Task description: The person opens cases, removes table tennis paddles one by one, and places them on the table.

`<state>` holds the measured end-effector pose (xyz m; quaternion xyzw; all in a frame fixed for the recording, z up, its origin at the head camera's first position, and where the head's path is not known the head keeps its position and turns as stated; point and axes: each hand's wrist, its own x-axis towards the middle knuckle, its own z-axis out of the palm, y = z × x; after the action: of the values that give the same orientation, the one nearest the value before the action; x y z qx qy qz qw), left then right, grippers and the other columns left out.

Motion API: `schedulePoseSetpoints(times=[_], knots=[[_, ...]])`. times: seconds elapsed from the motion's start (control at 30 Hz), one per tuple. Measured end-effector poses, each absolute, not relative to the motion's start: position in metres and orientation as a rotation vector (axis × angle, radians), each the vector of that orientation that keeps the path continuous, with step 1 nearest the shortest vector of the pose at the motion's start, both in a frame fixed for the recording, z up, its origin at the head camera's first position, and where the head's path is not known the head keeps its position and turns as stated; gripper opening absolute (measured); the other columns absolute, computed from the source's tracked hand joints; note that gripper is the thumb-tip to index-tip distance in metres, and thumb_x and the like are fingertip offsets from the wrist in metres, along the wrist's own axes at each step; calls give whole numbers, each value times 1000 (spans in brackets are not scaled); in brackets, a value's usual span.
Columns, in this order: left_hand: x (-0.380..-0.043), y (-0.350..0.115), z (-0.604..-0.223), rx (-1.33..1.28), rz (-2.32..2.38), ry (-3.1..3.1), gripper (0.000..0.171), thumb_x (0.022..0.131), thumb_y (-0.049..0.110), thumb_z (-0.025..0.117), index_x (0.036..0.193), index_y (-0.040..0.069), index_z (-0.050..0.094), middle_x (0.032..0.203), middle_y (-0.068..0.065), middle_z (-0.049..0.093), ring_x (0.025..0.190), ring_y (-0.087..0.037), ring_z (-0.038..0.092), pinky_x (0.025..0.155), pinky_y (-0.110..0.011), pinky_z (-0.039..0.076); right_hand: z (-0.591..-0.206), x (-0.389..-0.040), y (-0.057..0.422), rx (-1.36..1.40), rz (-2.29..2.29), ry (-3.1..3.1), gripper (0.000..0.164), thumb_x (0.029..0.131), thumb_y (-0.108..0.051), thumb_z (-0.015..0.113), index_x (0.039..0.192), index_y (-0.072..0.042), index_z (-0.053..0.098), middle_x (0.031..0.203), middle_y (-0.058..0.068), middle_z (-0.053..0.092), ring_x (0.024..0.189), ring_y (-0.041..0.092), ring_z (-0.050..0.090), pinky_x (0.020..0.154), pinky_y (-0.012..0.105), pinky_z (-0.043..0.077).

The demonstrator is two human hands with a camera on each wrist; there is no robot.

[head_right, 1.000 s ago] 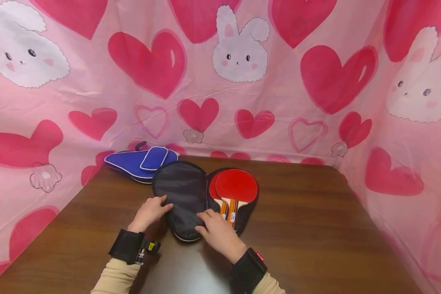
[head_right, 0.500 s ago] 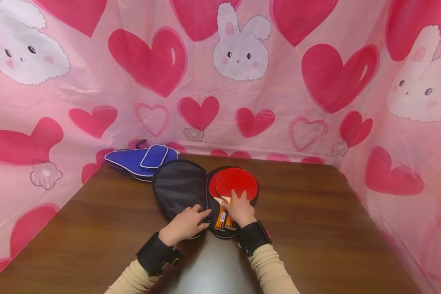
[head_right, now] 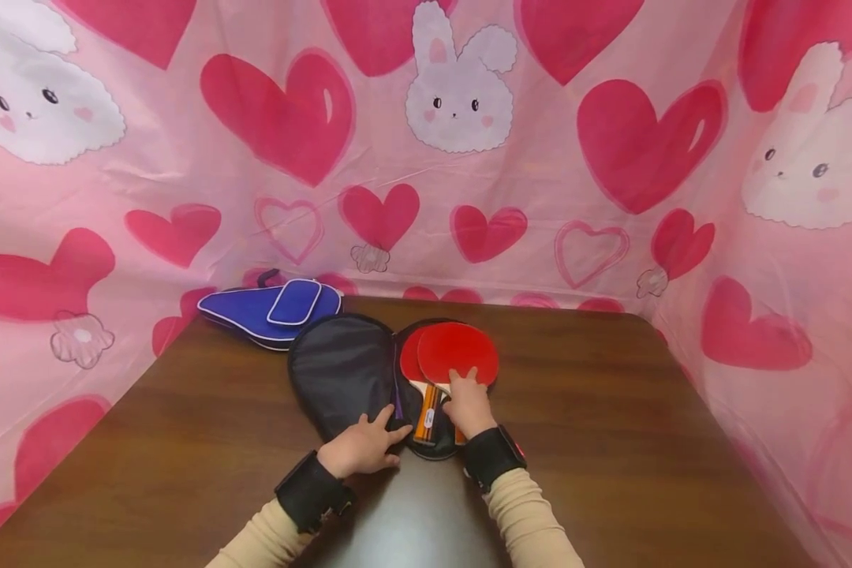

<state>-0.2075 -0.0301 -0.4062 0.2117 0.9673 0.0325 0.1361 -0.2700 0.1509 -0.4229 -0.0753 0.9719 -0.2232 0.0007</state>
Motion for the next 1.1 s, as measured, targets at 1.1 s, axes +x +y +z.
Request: schedulePoseSetpoints(times=[1.1], knots=[[-202, -38, -422, 751, -74, 2919, 52, 85, 42, 71, 134, 26, 61, 123, -13, 48, 82, -34, 56, 78, -36, 49, -411, -285, 334, -217, -677, 3207, 36, 81, -2, 65, 110, 19, 60, 107, 37, 60, 89, 47, 58, 81, 57, 47]])
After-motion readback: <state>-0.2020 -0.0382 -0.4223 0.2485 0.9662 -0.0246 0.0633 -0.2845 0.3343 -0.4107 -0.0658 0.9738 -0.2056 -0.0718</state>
